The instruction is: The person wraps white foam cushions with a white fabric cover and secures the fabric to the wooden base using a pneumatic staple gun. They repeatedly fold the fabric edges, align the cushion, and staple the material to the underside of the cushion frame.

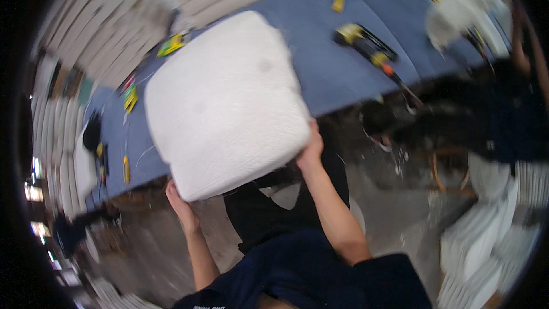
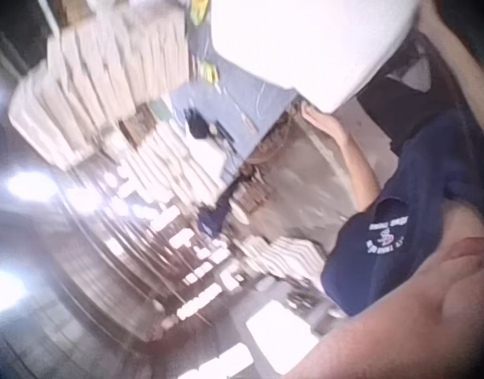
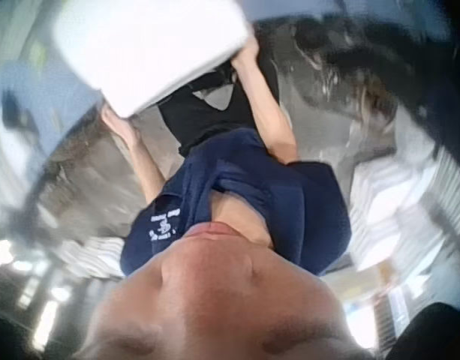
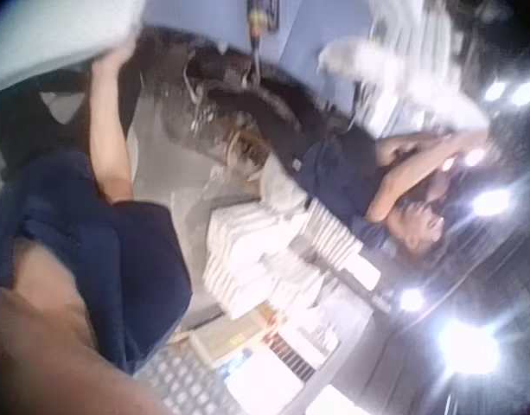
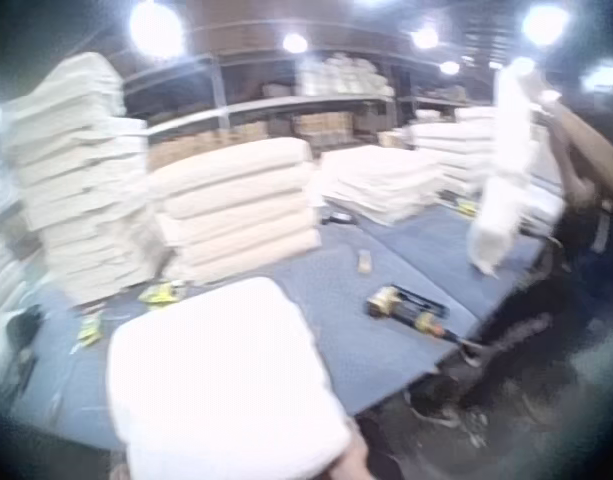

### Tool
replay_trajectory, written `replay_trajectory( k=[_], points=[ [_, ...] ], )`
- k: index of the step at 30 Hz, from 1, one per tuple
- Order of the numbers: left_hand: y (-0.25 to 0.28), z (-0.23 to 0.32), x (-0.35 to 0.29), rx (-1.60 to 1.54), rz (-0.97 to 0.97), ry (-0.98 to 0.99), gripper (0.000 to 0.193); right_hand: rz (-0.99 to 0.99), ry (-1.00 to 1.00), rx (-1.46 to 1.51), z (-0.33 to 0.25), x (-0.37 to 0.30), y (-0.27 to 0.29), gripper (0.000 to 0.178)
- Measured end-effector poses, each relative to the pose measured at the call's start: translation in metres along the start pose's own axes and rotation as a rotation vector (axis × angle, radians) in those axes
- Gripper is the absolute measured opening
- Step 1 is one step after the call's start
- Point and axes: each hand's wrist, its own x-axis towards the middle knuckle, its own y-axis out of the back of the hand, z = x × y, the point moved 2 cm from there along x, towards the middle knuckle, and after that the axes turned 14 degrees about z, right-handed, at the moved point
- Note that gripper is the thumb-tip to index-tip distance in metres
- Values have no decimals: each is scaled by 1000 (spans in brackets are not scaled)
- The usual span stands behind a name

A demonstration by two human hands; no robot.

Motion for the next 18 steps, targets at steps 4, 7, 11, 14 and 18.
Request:
replay_trajectory(
  k=[4,7,11,14,18],
  points=[
    [-35,96,-33,72,-163,2,66,-222,-88,51,-4,-12,0,55],
    [-54,112,-58,222,28,-399,64,-139,7,29,-30,-35,-30,53],
    [-54,97,-56,-350,152,-424,59,-388,227,-45,-91,-171,-134,69],
    [-98,87,-62,-334,154,-458,62,-452,442,-68,-110,-265,-215,62],
    [-167,121,-56,67,-399,-490,56,-528,1026,-379,-117,-269,-269,47]
  ],
)
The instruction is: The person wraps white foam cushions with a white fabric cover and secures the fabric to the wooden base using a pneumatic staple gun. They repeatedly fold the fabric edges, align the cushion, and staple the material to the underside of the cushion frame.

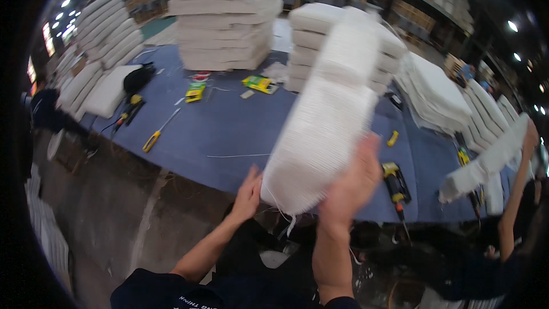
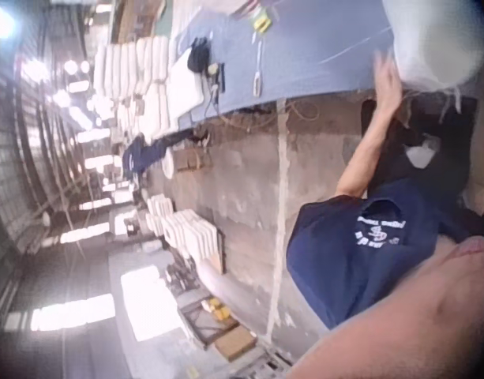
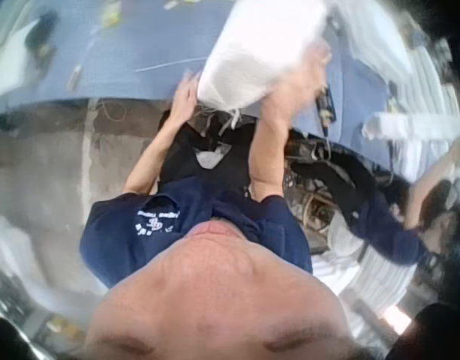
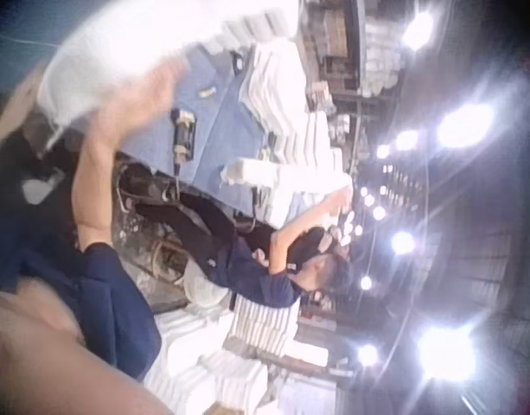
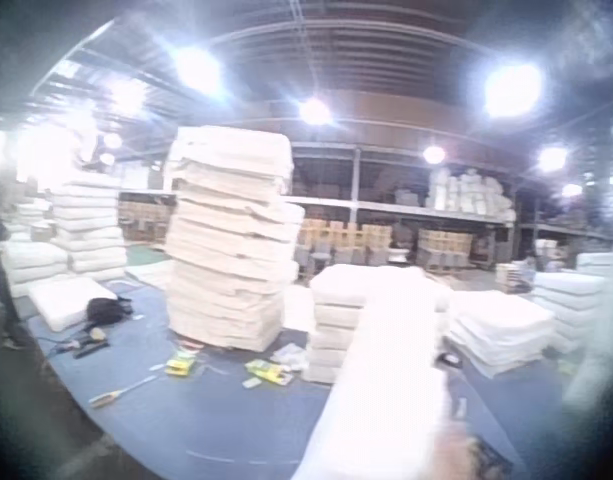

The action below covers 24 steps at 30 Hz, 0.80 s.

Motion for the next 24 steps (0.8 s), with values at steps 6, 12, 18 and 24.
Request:
replay_trajectory(
  k=[6,12,18,24],
  points=[
    [6,158,89,-492,-222,-663,102,14,-167,220,-2,-3,-11,48],
    [-25,204,115,-524,-436,-818,79,-168,-192,222,0,8,11,57],
    [-33,208,102,-661,-262,-833,41,-497,21,99,14,14,46,93],
    [-31,200,102,-638,-197,-847,34,-464,213,-141,-11,11,34,65]
  ],
)
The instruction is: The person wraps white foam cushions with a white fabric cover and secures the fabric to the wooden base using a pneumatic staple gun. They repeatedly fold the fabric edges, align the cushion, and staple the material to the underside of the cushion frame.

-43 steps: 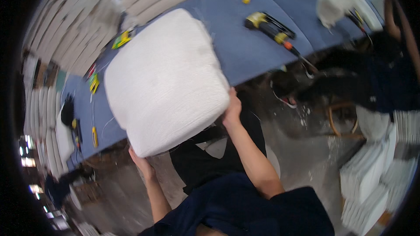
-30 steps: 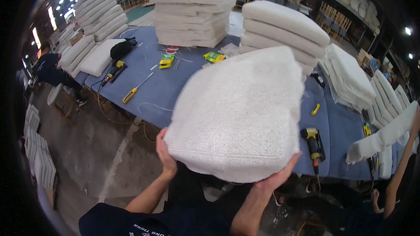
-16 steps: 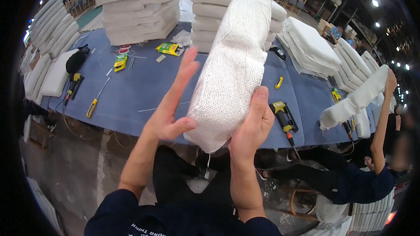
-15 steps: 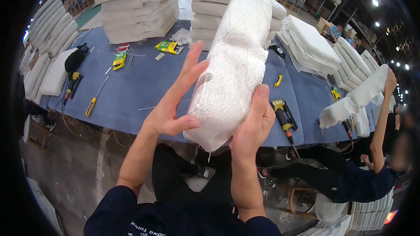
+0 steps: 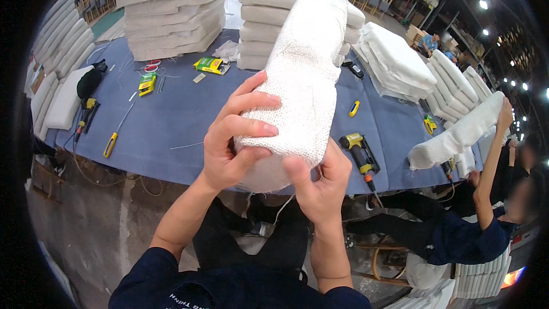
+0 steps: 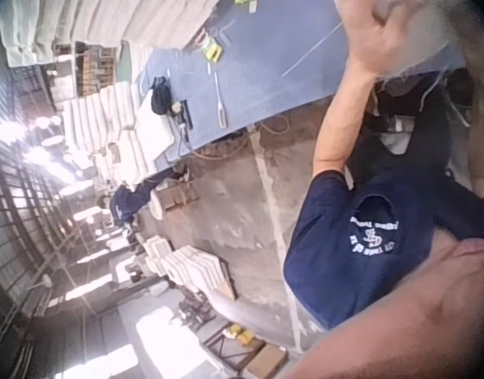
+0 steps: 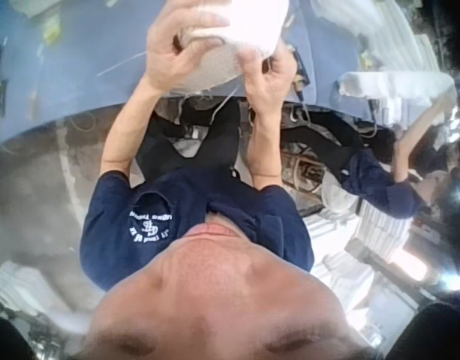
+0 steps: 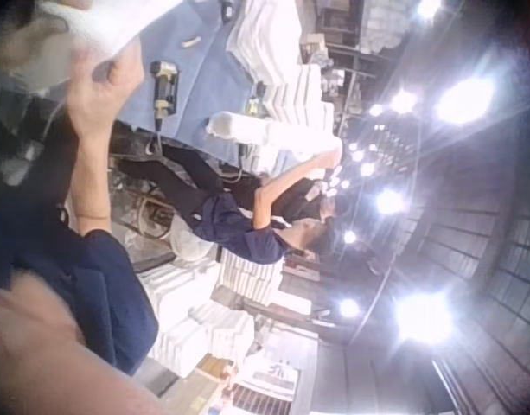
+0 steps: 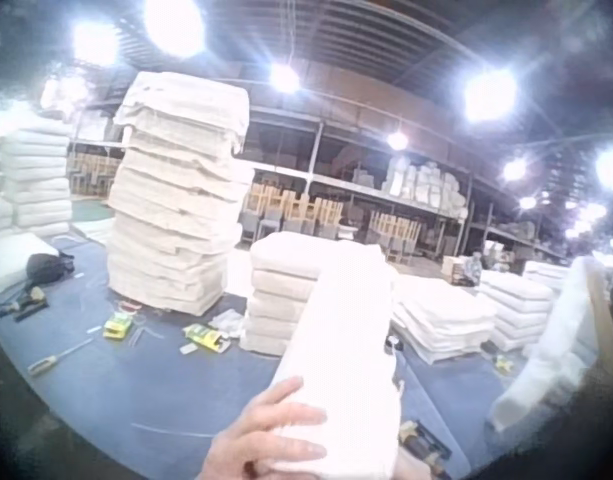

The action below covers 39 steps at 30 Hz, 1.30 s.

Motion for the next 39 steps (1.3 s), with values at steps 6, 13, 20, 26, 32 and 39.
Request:
replay_trajectory(
  k=[6,13,20,26,32,39],
  points=[
    [4,21,15,-97,-49,188,38,36,-330,488,39,-8,3,53],
    [8,4,9,-26,-18,7,28,7,-238,282,33,-9,3,53],
    [8,-3,1,-53,92,-18,34,19,-90,108,-5,-6,-19,42],
    [18,-1,6,66,39,-78,46,12,-355,478,18,2,-26,38],
    [36,26,49,286,-206,49,62,57,36,343,31,3,-36,78],
    [37,7,26,405,-88,-98,44,5,483,-21,26,16,-40,58]
  ],
)
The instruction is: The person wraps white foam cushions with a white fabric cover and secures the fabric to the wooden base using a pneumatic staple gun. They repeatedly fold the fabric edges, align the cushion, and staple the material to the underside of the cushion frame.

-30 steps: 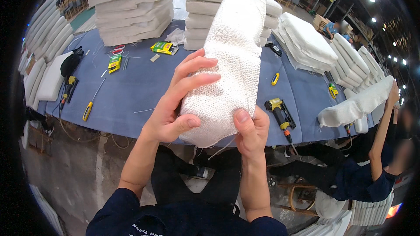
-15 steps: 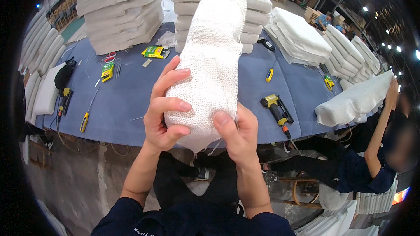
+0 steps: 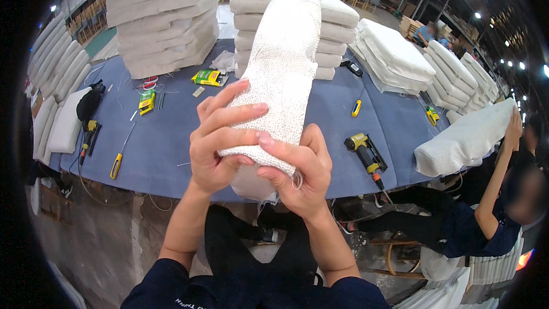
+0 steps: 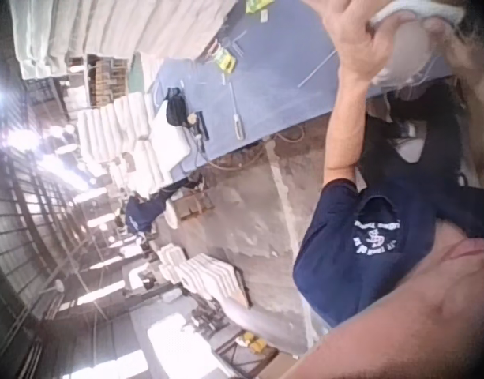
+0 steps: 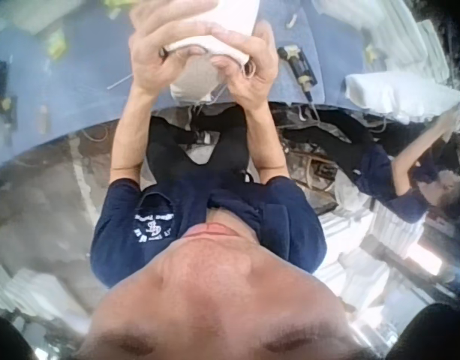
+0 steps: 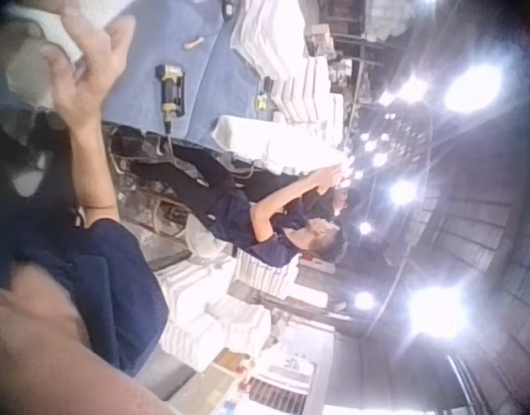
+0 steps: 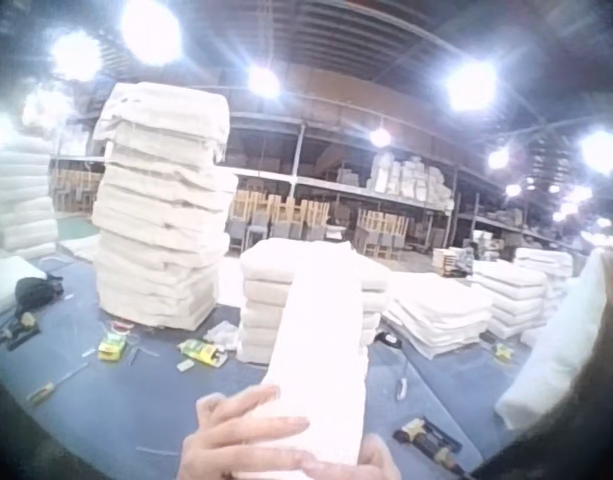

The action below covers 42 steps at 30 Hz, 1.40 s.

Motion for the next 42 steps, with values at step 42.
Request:
replay_trajectory(
  k=[42],
  points=[
    [-15,22,-29,-236,378,379,72,137,-711,562,13,-31,2,44]
  ],
)
